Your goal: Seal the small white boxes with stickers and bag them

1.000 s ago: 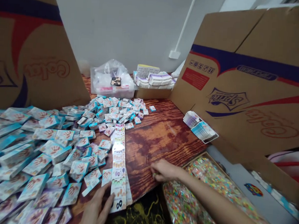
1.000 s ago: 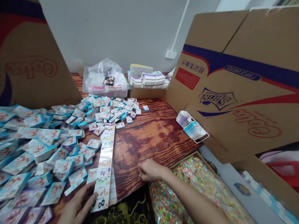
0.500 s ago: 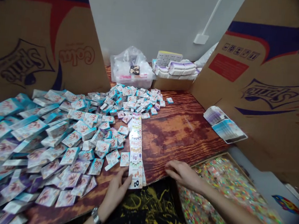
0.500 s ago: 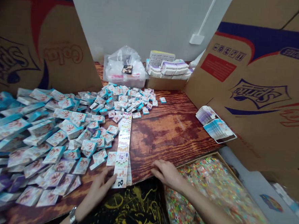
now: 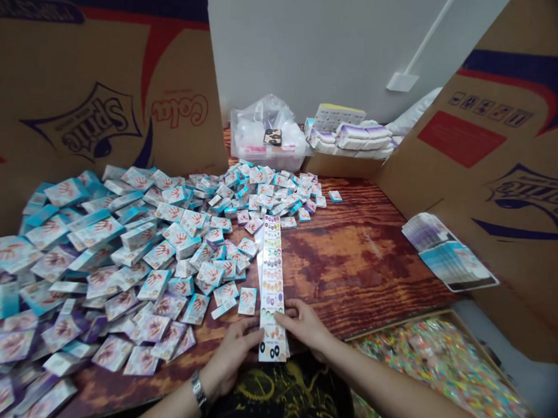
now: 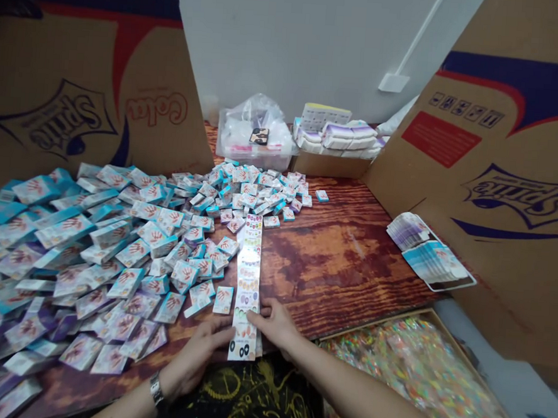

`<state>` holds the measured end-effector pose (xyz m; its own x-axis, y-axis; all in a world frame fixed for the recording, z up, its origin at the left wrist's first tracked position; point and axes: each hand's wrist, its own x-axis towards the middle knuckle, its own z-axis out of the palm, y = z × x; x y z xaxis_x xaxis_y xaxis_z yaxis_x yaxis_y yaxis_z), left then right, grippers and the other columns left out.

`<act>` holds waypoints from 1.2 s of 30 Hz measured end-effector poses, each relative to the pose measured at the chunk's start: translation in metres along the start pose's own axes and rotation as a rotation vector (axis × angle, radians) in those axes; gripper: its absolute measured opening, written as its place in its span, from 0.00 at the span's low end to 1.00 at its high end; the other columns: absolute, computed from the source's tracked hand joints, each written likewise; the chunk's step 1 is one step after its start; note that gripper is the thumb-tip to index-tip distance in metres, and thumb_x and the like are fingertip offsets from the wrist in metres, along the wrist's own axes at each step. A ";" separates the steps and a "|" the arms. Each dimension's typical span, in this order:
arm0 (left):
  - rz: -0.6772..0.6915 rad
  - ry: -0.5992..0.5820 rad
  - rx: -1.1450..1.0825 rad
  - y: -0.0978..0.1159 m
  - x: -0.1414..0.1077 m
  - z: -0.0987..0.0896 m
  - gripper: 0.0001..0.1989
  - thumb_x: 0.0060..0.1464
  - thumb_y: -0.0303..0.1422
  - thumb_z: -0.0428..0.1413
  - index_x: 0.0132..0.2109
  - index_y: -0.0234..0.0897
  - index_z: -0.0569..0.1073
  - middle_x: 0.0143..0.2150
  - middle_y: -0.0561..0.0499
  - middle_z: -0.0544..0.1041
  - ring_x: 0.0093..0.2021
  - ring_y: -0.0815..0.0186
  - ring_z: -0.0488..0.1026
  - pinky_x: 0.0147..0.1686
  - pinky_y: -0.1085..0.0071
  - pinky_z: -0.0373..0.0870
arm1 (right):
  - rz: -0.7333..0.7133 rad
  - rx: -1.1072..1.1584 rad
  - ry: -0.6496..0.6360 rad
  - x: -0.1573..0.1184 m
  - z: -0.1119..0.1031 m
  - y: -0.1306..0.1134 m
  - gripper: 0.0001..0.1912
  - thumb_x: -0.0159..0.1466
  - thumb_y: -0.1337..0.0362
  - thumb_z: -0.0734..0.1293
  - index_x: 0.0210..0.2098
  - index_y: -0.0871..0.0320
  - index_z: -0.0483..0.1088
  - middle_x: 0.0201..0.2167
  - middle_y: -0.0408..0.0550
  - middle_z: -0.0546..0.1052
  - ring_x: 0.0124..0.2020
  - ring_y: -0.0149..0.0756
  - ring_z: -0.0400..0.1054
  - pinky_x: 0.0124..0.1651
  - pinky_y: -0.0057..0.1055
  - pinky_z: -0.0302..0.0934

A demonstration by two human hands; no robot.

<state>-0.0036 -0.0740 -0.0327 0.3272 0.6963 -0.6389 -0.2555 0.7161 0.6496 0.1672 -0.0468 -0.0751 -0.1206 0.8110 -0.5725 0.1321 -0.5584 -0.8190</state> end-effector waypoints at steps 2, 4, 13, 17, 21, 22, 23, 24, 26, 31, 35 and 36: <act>-0.024 0.012 -0.006 0.000 0.002 -0.001 0.21 0.42 0.39 0.64 0.43 0.32 0.74 0.43 0.40 0.78 0.39 0.56 0.76 0.37 0.62 0.73 | 0.069 -0.010 0.006 0.000 0.000 -0.011 0.28 0.47 0.50 0.74 0.39 0.61 0.65 0.31 0.47 0.77 0.33 0.38 0.73 0.34 0.31 0.66; -0.046 0.012 -0.017 0.000 0.004 -0.003 0.19 0.43 0.38 0.63 0.41 0.31 0.75 0.41 0.40 0.78 0.39 0.57 0.76 0.37 0.64 0.73 | 0.155 -0.043 0.016 -0.002 0.001 -0.023 0.24 0.48 0.52 0.74 0.36 0.60 0.65 0.28 0.44 0.75 0.29 0.35 0.72 0.31 0.28 0.64; -0.105 -0.015 -0.134 -0.001 0.005 -0.002 0.19 0.41 0.35 0.64 0.41 0.31 0.73 0.45 0.39 0.76 0.43 0.55 0.74 0.42 0.58 0.72 | 0.184 -0.118 0.046 -0.012 -0.001 -0.038 0.21 0.49 0.55 0.74 0.34 0.59 0.64 0.25 0.40 0.73 0.27 0.32 0.69 0.27 0.26 0.60; -0.115 -0.035 -0.170 -0.002 0.005 0.002 0.18 0.42 0.35 0.64 0.40 0.32 0.71 0.44 0.40 0.75 0.45 0.54 0.73 0.42 0.58 0.72 | 0.162 0.043 0.028 -0.015 -0.004 -0.028 0.27 0.47 0.51 0.74 0.38 0.59 0.63 0.27 0.42 0.74 0.28 0.35 0.71 0.28 0.28 0.63; -0.100 -0.042 -0.128 -0.008 0.006 0.007 0.18 0.44 0.37 0.63 0.41 0.34 0.70 0.43 0.43 0.75 0.43 0.57 0.73 0.37 0.64 0.71 | 0.102 0.268 -0.031 -0.016 -0.004 -0.022 0.36 0.46 0.52 0.75 0.48 0.56 0.59 0.36 0.47 0.76 0.33 0.38 0.73 0.34 0.33 0.66; -0.096 -0.039 -0.090 -0.010 0.007 0.008 0.18 0.44 0.38 0.63 0.41 0.35 0.70 0.42 0.44 0.75 0.41 0.59 0.73 0.34 0.67 0.71 | 0.108 0.291 -0.058 -0.016 -0.005 -0.022 0.35 0.46 0.52 0.76 0.48 0.57 0.60 0.37 0.48 0.76 0.33 0.38 0.73 0.34 0.34 0.66; -0.091 -0.033 -0.042 -0.011 0.007 0.008 0.19 0.45 0.40 0.62 0.41 0.35 0.69 0.41 0.45 0.75 0.40 0.60 0.73 0.32 0.70 0.69 | 0.117 0.300 -0.083 -0.016 -0.006 -0.022 0.34 0.46 0.53 0.76 0.46 0.57 0.62 0.37 0.48 0.76 0.33 0.38 0.73 0.34 0.34 0.66; -0.086 -0.020 0.002 -0.012 0.008 0.008 0.19 0.45 0.42 0.62 0.41 0.35 0.70 0.39 0.46 0.75 0.39 0.61 0.73 0.30 0.72 0.68 | 0.129 0.304 -0.101 -0.017 -0.008 -0.023 0.32 0.45 0.53 0.76 0.44 0.58 0.63 0.36 0.48 0.76 0.32 0.38 0.72 0.34 0.34 0.66; -0.074 0.024 0.031 -0.012 0.011 0.009 0.20 0.46 0.45 0.61 0.41 0.36 0.70 0.37 0.47 0.75 0.36 0.64 0.72 0.29 0.73 0.66 | 0.148 0.308 -0.123 -0.020 -0.015 -0.025 0.30 0.44 0.54 0.77 0.41 0.58 0.65 0.35 0.46 0.76 0.30 0.38 0.72 0.33 0.34 0.65; -0.026 -0.007 -0.154 0.004 0.034 0.019 0.22 0.48 0.48 0.59 0.44 0.38 0.70 0.41 0.46 0.76 0.36 0.64 0.73 0.36 0.70 0.67 | 0.158 0.300 -0.200 -0.044 -0.042 -0.026 0.30 0.45 0.56 0.76 0.44 0.57 0.65 0.32 0.44 0.76 0.27 0.33 0.70 0.33 0.30 0.62; 0.033 -0.053 -0.310 0.013 0.061 0.039 0.20 0.47 0.43 0.61 0.44 0.36 0.72 0.42 0.44 0.77 0.40 0.59 0.75 0.41 0.64 0.69 | 0.137 0.206 -0.245 -0.073 -0.065 -0.026 0.29 0.49 0.57 0.75 0.46 0.56 0.63 0.34 0.44 0.75 0.31 0.35 0.70 0.34 0.30 0.62; 0.022 -0.032 -0.339 0.013 0.067 0.045 0.19 0.47 0.42 0.62 0.43 0.35 0.72 0.41 0.43 0.78 0.40 0.58 0.75 0.42 0.63 0.69 | 0.111 0.158 -0.247 -0.080 -0.071 -0.027 0.27 0.49 0.57 0.74 0.45 0.56 0.64 0.36 0.45 0.75 0.33 0.36 0.69 0.36 0.31 0.63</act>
<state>0.0561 -0.0199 -0.0488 0.3449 0.7138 -0.6096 -0.5489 0.6802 0.4859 0.2429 -0.0845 -0.0047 -0.3522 0.6876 -0.6349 0.0058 -0.6768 -0.7362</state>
